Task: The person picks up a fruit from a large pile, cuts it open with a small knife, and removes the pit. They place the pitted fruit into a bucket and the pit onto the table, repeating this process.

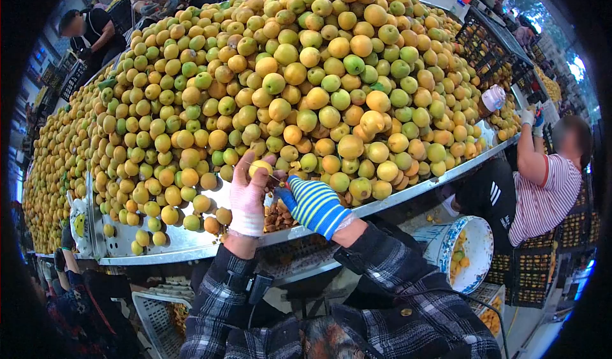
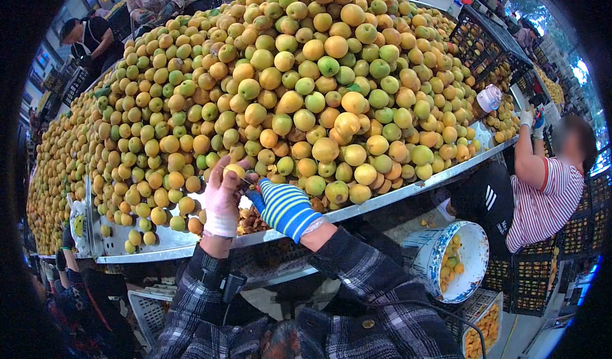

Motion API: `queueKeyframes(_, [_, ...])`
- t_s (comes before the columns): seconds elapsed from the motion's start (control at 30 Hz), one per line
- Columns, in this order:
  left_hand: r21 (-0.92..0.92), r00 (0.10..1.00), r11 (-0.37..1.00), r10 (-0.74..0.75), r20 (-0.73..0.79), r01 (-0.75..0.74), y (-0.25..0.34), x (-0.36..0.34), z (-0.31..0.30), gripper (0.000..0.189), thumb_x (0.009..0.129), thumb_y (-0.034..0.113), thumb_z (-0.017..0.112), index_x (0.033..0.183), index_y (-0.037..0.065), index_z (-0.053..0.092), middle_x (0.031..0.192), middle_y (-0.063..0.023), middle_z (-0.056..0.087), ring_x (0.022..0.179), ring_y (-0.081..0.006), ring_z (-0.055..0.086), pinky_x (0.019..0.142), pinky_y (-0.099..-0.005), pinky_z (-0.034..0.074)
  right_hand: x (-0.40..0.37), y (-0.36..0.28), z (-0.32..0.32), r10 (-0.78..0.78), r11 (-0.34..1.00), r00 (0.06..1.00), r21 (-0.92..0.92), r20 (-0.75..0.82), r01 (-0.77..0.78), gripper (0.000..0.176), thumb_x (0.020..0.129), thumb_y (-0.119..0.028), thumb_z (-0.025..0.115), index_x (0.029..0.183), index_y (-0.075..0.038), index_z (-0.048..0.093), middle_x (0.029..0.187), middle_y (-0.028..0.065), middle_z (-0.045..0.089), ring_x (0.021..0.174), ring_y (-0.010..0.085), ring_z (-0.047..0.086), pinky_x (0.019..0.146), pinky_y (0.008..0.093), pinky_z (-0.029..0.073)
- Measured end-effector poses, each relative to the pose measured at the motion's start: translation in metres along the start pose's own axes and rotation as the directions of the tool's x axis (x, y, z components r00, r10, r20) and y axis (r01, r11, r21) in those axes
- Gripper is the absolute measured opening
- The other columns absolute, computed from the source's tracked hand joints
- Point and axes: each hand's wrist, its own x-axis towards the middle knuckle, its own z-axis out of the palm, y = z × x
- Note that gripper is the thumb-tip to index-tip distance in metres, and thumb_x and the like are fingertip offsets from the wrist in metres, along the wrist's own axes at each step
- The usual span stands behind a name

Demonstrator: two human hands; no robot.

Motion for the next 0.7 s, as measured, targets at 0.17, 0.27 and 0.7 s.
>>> queueKeyframes(0.17, [0.126,0.999,0.992,-0.026,-0.044,0.031,0.004,0.000,0.004,0.058,0.090,0.024,0.065,0.133,-0.004,0.037,0.109,-0.0202,0.062,0.085,-0.0243,0.066,0.077,-0.0331,0.054,-0.003,0.004,0.014,0.000,0.996,1.000,0.089,-0.014,0.002,0.040,0.094,-0.038,0.051,0.091,0.000,0.060,0.069,0.0236,0.063,0.067,0.0407,0.063,0.061,0.0505,0.049])
queueKeyframes(0.27, [0.181,0.999,0.982,0.048,-0.013,-0.045,0.007,-0.001,0.007,0.056,0.091,0.024,0.064,0.131,-0.005,0.039,0.109,-0.0193,0.063,0.084,-0.0219,0.066,0.077,-0.0319,0.054,-0.007,0.002,0.022,0.019,0.979,0.999,0.201,-0.043,-0.010,0.041,0.095,-0.037,0.050,0.092,0.003,0.061,0.072,0.0248,0.063,0.071,0.0421,0.063,0.064,0.0509,0.049])
queueKeyframes(0.7, [0.265,0.981,0.949,0.140,0.133,-0.171,0.010,-0.002,0.010,0.051,0.087,-0.002,0.052,0.134,-0.003,0.033,0.116,-0.0195,0.059,0.089,-0.0225,0.066,0.080,-0.0309,0.053,-0.013,0.015,0.038,-0.004,0.911,0.988,0.408,-0.153,0.067,0.037,0.096,-0.034,0.050,0.090,0.001,0.062,0.075,0.0249,0.062,0.072,0.0418,0.061,0.063,0.0492,0.046])
